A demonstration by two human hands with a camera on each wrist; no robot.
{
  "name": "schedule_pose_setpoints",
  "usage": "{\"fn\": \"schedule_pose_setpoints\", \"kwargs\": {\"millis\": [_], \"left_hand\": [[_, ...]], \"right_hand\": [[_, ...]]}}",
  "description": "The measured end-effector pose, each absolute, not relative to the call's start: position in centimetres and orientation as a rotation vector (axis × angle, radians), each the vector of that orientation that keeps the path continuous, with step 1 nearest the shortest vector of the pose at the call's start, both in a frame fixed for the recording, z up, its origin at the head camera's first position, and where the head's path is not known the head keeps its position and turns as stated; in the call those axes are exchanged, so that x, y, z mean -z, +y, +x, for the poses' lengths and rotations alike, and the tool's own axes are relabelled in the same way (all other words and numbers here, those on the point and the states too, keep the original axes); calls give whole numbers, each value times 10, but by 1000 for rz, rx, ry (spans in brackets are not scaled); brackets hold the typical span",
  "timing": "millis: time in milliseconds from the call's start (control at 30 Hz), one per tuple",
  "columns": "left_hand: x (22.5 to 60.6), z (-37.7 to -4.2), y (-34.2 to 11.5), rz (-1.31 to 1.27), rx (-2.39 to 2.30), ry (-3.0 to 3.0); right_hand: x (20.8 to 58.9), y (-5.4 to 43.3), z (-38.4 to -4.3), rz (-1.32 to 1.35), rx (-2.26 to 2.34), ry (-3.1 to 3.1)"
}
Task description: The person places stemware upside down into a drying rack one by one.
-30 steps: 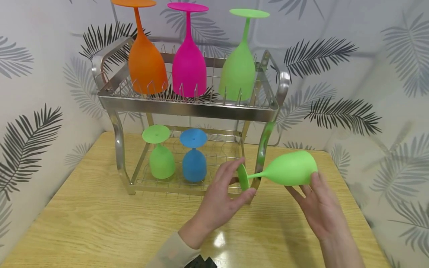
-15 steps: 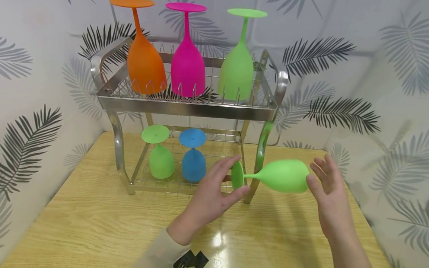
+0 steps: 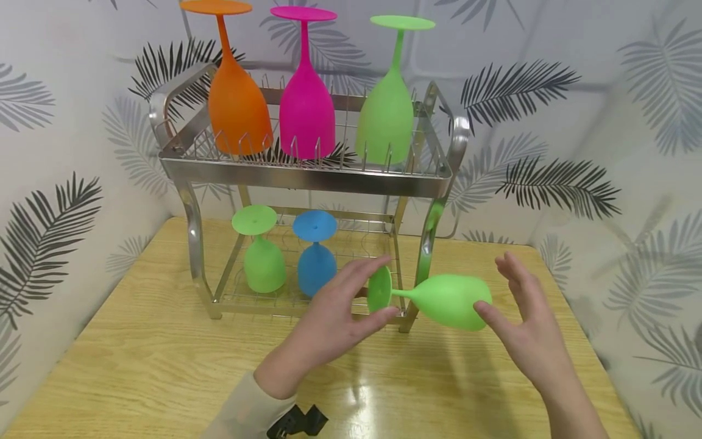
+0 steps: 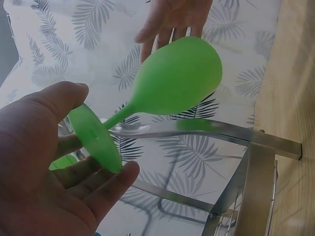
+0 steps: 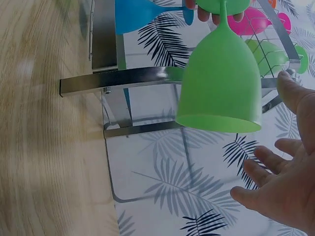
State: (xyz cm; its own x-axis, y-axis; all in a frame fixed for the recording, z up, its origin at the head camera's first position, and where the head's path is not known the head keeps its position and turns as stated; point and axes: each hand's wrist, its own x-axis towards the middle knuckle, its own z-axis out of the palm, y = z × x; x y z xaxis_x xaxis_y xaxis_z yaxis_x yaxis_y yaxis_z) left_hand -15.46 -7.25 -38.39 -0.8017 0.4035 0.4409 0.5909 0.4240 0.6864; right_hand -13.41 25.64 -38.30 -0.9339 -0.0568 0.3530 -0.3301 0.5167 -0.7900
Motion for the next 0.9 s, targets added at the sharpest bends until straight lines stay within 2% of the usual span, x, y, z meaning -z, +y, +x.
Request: {"fn": "schedule_pose_setpoints", "kwargs": {"millis": [200, 900], "left_hand": [[380, -152, -78, -839, 1303, -2532], [375, -150, -94, -900, 1206, -2556]], "right_hand": [[379, 251, -132, 357, -1271, -2543], [380, 213, -130, 788, -870, -2591]]}}
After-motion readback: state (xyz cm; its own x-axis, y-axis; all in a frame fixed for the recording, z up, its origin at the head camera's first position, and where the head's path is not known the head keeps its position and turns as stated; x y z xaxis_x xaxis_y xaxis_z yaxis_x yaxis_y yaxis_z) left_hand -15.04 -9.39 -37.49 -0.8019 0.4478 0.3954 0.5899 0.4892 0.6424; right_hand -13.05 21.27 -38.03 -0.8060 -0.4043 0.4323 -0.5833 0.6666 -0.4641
